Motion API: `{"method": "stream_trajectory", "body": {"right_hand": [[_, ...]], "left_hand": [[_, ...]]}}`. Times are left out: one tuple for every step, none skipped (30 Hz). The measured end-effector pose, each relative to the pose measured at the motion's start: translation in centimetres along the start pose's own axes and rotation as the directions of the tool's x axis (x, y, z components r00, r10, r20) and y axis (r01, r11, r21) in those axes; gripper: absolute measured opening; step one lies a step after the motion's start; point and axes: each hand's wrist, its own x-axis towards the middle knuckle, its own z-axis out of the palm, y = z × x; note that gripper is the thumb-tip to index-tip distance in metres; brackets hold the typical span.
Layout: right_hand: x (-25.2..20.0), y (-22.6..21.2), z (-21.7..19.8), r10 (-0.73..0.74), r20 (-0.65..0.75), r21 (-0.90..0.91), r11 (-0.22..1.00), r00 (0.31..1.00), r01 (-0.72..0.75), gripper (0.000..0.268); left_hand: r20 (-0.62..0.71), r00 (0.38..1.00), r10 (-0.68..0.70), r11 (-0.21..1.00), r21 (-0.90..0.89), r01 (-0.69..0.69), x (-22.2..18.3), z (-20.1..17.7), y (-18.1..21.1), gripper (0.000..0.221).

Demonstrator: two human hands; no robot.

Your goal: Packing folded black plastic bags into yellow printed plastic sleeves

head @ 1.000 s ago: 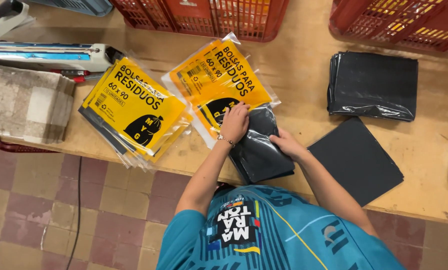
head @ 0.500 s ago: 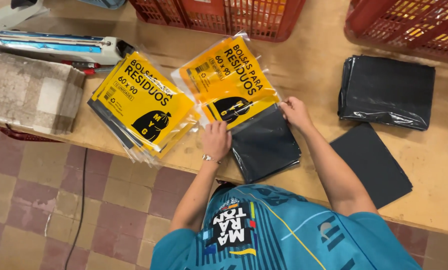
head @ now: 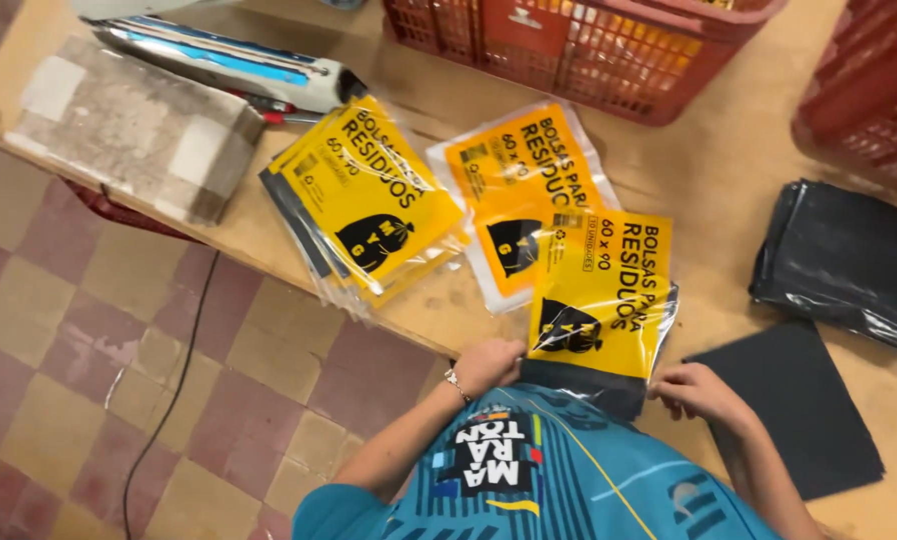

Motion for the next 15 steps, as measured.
{"method": "stream_trajectory", "body": {"right_hand": [[0.2,-0.8,-0.2,-0.009,0.001,-0.003,1.000,1.000,0.009,0.025],[-0.2,-1.0,0.0,-0.122,-0.076,0.159,0.978,0.990,0.133,0.023],[-0.6,-1.2,0.1,-0.215,-0.173,0.308,0.915,0.961,0.260,0.021],[-1.7,-4.1,0.3,-0.212,-0.176,0.309,0.915,0.961,0.259,0.021],[-2.9,-7.1,0.5,-0.400,-0.255,0.406,0.782,0.880,0.473,0.020],[-3.8,-10.3,0.3,-0.560,-0.352,0.468,0.589,0.750,0.659,0.019],[-4.5,-12.2,0.7,-0.565,-0.356,0.462,0.586,0.744,0.666,0.019],[-5.2,-13.9,1.3,-0.615,-0.382,0.470,0.514,0.690,0.718,0.019],[-6.0,-15.5,2.0,-0.660,-0.408,0.475,0.438,0.632,0.763,0.019],[-7.0,-17.0,2.7,-0.660,-0.410,0.473,0.437,0.630,0.765,0.019],[-8.0,-18.5,3.3,-0.737,-0.385,0.532,0.314,0.555,0.786,0.018],[-9.0,-20.1,3.9,-0.803,-0.370,0.586,0.189,0.468,0.788,0.017],[-9.6,-20.8,4.0,-0.802,-0.375,0.581,0.187,0.465,0.792,0.017],[-10.2,-21.4,4.2,-0.804,-0.396,0.503,0.214,0.443,0.838,0.020],[-10.8,-22.0,4.4,-0.807,-0.416,0.421,0.239,0.420,0.875,0.026]], "left_hand": [[-0.005,1.000,-0.001,1.000,0.007,0.001,1.7,-2.5,0.5,0.019],[0.002,1.000,-0.008,0.993,-0.121,0.008,3.0,-4.8,1.6,0.011],[0.010,1.000,-0.014,0.969,-0.248,0.016,4.2,-7.0,2.7,0.010],[0.011,1.000,-0.012,0.968,-0.250,0.014,5.5,-10.2,4.2,0.010],[-0.153,0.987,0.049,0.987,-0.146,-0.072,6.8,-13.4,5.8,0.016],[-0.311,0.941,0.131,0.989,-0.022,-0.145,8.4,-16.7,7.3,0.032],[-0.316,0.939,0.137,0.988,-0.018,-0.151,9.0,-18.4,8.4,0.032],[-0.327,0.934,0.141,0.989,0.083,-0.120,9.3,-20.1,9.6,0.063],[-0.337,0.930,0.146,0.979,0.182,-0.087,9.7,-21.8,10.8,0.095],[-0.338,0.929,0.148,0.979,0.182,-0.090,10.0,-21.8,10.5,0.095],[-0.399,0.902,0.162,0.960,0.276,-0.051,10.5,-21.8,10.1,0.057],[-0.457,0.870,0.186,0.932,0.362,-0.009,11.2,-21.9,9.8,0.032],[-0.458,0.868,0.192,0.932,0.362,-0.015,11.6,-23.2,9.3,0.032],[-0.439,0.880,0.182,0.940,0.339,-0.025,11.9,-24.5,8.9,0.025],[-0.420,0.891,0.172,0.948,0.316,-0.034,12.2,-25.7,8.5,0.019]]}}
